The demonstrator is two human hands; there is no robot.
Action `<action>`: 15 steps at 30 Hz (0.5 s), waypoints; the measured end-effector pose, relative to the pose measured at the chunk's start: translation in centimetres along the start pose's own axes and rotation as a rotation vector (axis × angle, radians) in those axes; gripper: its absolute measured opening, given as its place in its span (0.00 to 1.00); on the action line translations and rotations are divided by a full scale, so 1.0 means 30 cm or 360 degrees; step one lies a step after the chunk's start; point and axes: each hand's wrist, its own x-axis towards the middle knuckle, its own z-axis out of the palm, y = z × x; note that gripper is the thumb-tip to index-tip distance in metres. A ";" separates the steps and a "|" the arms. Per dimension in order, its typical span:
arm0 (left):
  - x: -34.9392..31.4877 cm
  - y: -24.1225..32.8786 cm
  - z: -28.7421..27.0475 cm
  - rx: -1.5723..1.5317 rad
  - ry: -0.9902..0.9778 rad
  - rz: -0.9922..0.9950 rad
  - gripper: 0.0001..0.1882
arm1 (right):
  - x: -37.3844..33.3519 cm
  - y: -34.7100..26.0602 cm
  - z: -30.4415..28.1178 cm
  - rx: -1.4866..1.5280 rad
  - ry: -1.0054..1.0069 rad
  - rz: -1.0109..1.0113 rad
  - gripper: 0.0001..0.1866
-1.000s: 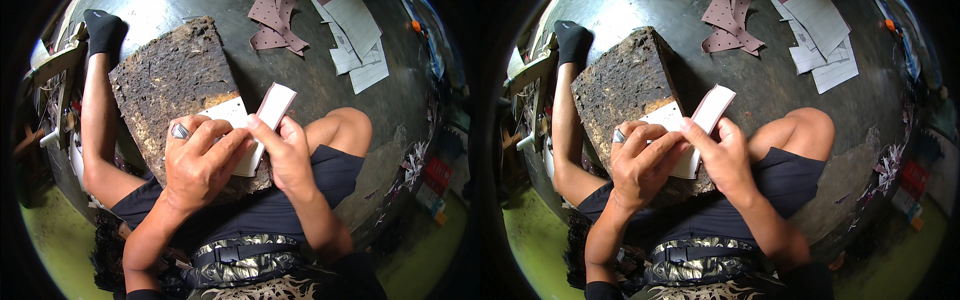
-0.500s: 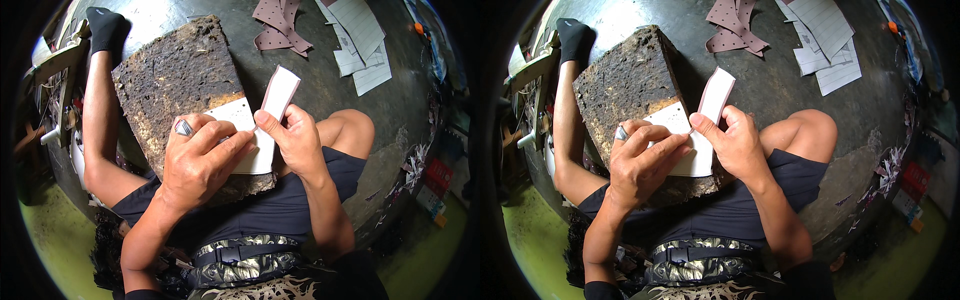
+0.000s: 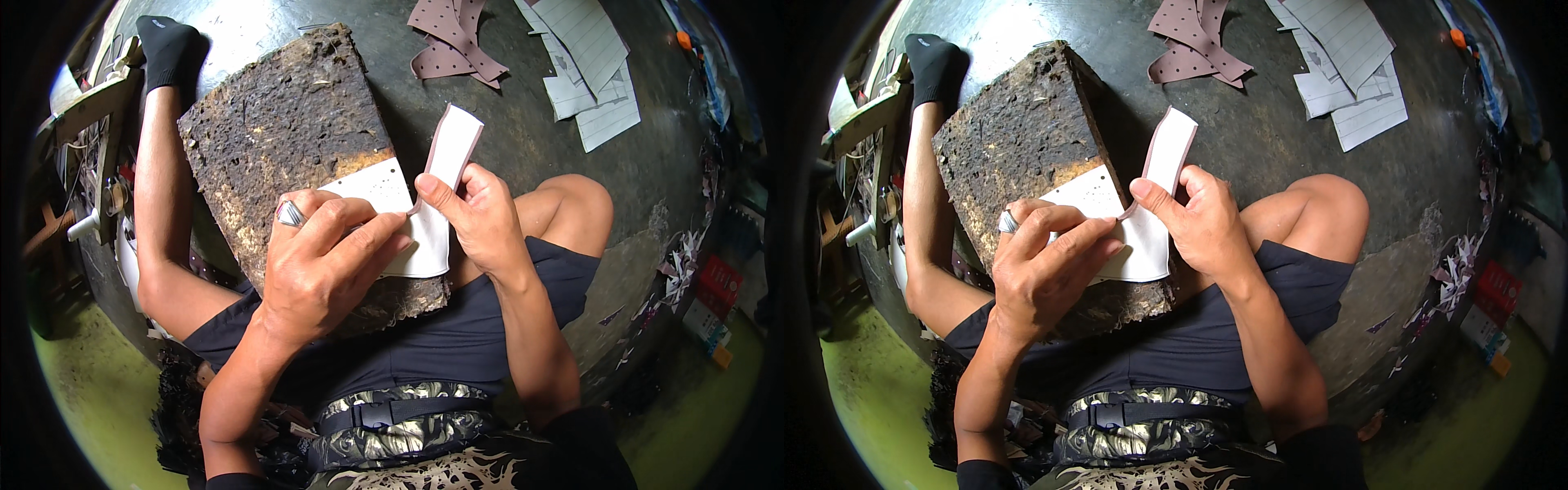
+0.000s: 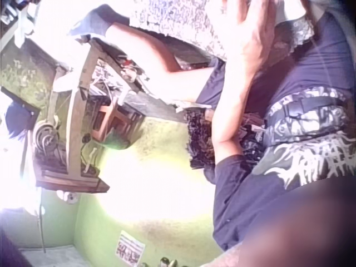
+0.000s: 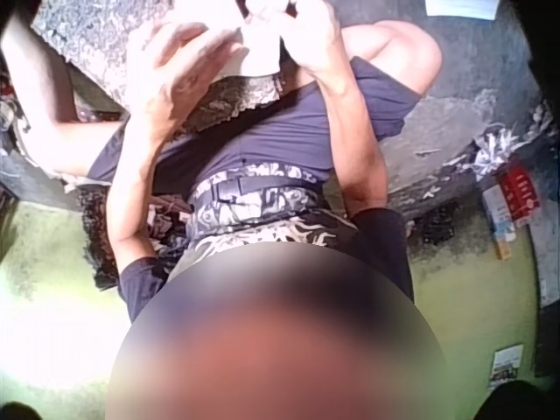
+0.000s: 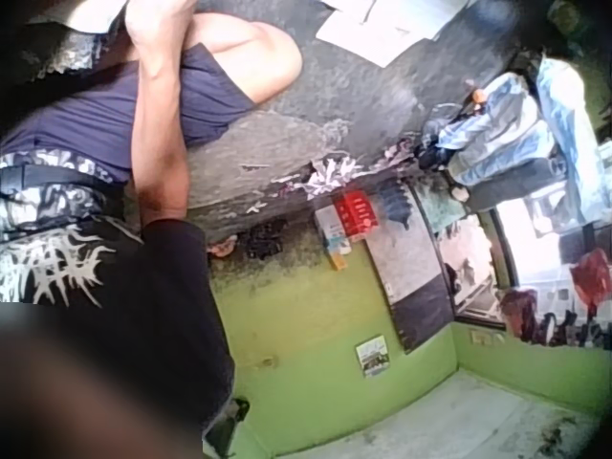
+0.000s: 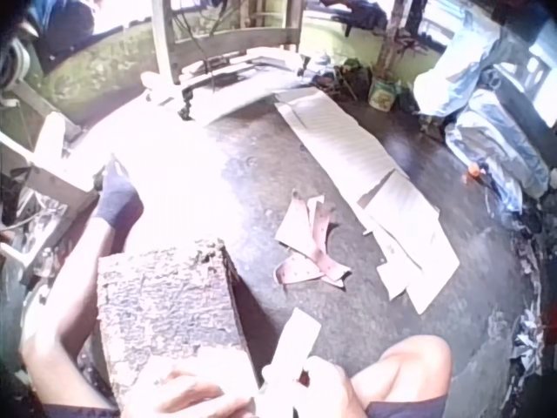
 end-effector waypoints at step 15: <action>-0.011 -0.005 -0.005 -0.0008 -0.0016 -0.0023 0.20 | 0.019 0.055 -0.014 0.0066 0.0036 0.0024 0.20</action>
